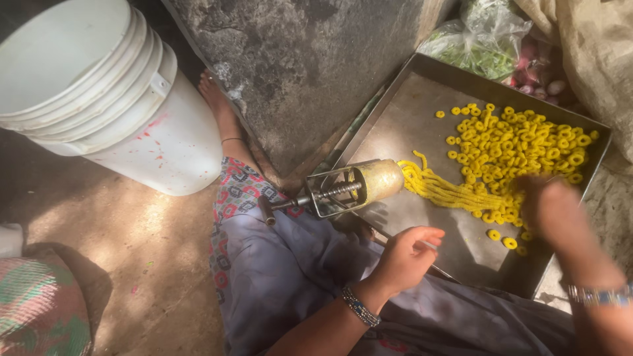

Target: The person sits on the ground and uses a hand-held extruder press to push yellow dough strands onto a metal tray. They pinch pieces of the extruded dough and roll them into small rings by hand, placing the finished rings with the growing pile on the tray.

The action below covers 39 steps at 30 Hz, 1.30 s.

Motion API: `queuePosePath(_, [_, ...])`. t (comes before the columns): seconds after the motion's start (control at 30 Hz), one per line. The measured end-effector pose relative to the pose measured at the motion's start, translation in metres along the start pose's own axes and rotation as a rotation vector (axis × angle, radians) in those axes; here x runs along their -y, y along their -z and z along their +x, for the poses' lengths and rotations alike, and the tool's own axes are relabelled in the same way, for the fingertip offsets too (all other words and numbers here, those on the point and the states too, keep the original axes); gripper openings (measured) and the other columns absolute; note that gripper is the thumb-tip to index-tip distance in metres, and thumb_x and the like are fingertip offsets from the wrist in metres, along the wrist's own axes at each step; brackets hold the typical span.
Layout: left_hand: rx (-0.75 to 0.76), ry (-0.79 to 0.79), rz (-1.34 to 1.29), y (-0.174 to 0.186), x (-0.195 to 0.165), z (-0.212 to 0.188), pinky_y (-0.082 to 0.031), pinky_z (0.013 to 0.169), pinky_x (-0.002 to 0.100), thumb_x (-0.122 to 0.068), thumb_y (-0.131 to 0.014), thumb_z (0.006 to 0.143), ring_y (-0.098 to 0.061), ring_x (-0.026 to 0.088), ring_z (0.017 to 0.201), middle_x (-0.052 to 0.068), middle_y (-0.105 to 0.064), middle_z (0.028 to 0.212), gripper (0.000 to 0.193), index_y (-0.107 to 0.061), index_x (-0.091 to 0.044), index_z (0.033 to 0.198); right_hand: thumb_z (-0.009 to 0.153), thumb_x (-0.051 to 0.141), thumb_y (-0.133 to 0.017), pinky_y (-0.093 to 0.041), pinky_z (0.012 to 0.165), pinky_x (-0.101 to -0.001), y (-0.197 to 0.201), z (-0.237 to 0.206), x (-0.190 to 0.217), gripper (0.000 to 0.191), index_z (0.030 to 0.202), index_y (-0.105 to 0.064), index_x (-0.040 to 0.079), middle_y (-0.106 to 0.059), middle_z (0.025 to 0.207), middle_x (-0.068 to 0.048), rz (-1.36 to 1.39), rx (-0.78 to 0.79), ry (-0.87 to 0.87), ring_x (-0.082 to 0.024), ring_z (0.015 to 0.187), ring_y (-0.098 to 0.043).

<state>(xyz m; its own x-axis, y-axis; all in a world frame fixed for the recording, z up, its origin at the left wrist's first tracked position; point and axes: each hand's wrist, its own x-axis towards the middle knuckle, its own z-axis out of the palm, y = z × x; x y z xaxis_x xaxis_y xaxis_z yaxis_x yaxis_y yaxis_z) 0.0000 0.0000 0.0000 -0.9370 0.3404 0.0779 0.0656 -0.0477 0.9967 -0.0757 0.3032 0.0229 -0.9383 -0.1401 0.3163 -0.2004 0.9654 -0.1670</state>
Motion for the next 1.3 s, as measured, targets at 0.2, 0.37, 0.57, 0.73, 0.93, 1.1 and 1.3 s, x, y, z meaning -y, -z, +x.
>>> queuePosePath(0.2, [-0.055, 0.045, -0.065, -0.015, 0.150, 0.020, -0.055, 0.083, 0.029, 0.000, -0.059, 0.089, -0.065, 0.014, 0.093, 0.009, -0.069, 0.118, 0.041, -0.065, -0.003, 0.130, 0.100, 0.026, -0.065, -0.058, 0.088, -0.0466, -0.104, 0.023, -0.009, 0.023, 0.120, -0.077, 0.022, -0.074, 0.107, -0.020, -0.038, 0.066, -0.333, -0.037, 0.095, -0.072])
queuePosePath(0.37, [-0.061, 0.072, -0.037, 0.006, 0.178, 0.037, -0.054, 0.086, 0.028, -0.002, -0.062, 0.090, -0.063, 0.014, 0.095, 0.008, -0.067, 0.122, 0.041, -0.065, -0.004, 0.130, 0.101, 0.035, -0.061, -0.056, 0.094, -0.0490, -0.149, 0.022, 0.010, 0.026, 0.116, -0.079, 0.024, -0.076, 0.107, -0.018, -0.020, 0.267, -0.393, -0.041, 0.101, -0.071])
queuePosePath(0.57, [-0.052, 0.156, -0.095, 0.009, 0.197, 0.045, -0.054, 0.086, 0.029, -0.003, -0.060, 0.091, -0.062, 0.013, 0.097, 0.007, -0.066, 0.125, 0.040, -0.064, -0.006, 0.130, 0.092, 0.033, -0.065, -0.051, 0.100, -0.0482, -0.176, 0.016, -0.004, 0.030, 0.119, -0.077, 0.027, -0.069, 0.126, -0.014, -0.045, 0.302, -0.388, -0.038, 0.121, -0.061])
queuePosePath(0.73, [-0.033, 0.129, -0.060, 0.001, 0.198, 0.035, -0.054, 0.087, 0.029, -0.002, -0.062, 0.091, -0.061, 0.013, 0.097, 0.008, -0.067, 0.125, 0.039, -0.065, -0.005, 0.130, 0.087, 0.040, -0.072, -0.047, 0.108, -0.0432, -0.185, 0.002, -0.008, 0.030, 0.114, -0.078, 0.027, -0.064, 0.133, -0.009, -0.095, 0.366, -0.391, -0.032, 0.130, -0.055])
queuePosePath(0.93, [-0.018, 0.156, -0.102, -0.003, 0.189, 0.020, -0.053, 0.086, 0.028, -0.002, -0.061, 0.091, -0.059, 0.012, 0.094, 0.007, -0.066, 0.127, 0.038, -0.065, -0.005, 0.129, 0.091, 0.043, -0.070, -0.049, 0.104, -0.0443, -0.189, -0.019, -0.014, 0.030, 0.115, -0.076, 0.025, -0.066, 0.128, -0.010, -0.037, 0.349, -0.437, -0.032, 0.128, -0.057])
queuePosePath(1.1, [-0.015, 0.172, -0.101, -0.002, 0.181, 0.016, -0.053, 0.084, 0.027, -0.003, -0.062, 0.091, -0.059, 0.011, 0.094, 0.006, -0.066, 0.127, 0.038, -0.065, -0.006, 0.128, 0.096, 0.037, -0.065, -0.048, 0.108, -0.0444, -0.193, -0.025, -0.017, 0.027, 0.118, -0.077, 0.027, -0.066, 0.131, -0.007, -0.016, 0.313, -0.404, -0.031, 0.132, -0.056])
queuePosePath(1.3, [-0.027, 0.172, -0.109, 0.002, 0.182, 0.022, -0.053, 0.084, 0.027, -0.003, -0.062, 0.090, -0.059, 0.011, 0.094, 0.006, -0.066, 0.127, 0.037, -0.067, -0.006, 0.126, 0.087, 0.042, -0.072, -0.039, 0.111, -0.0466, -0.192, -0.018, -0.014, 0.033, 0.118, -0.078, 0.031, -0.060, 0.137, -0.005, -0.081, 0.351, -0.443, -0.030, 0.134, -0.048])
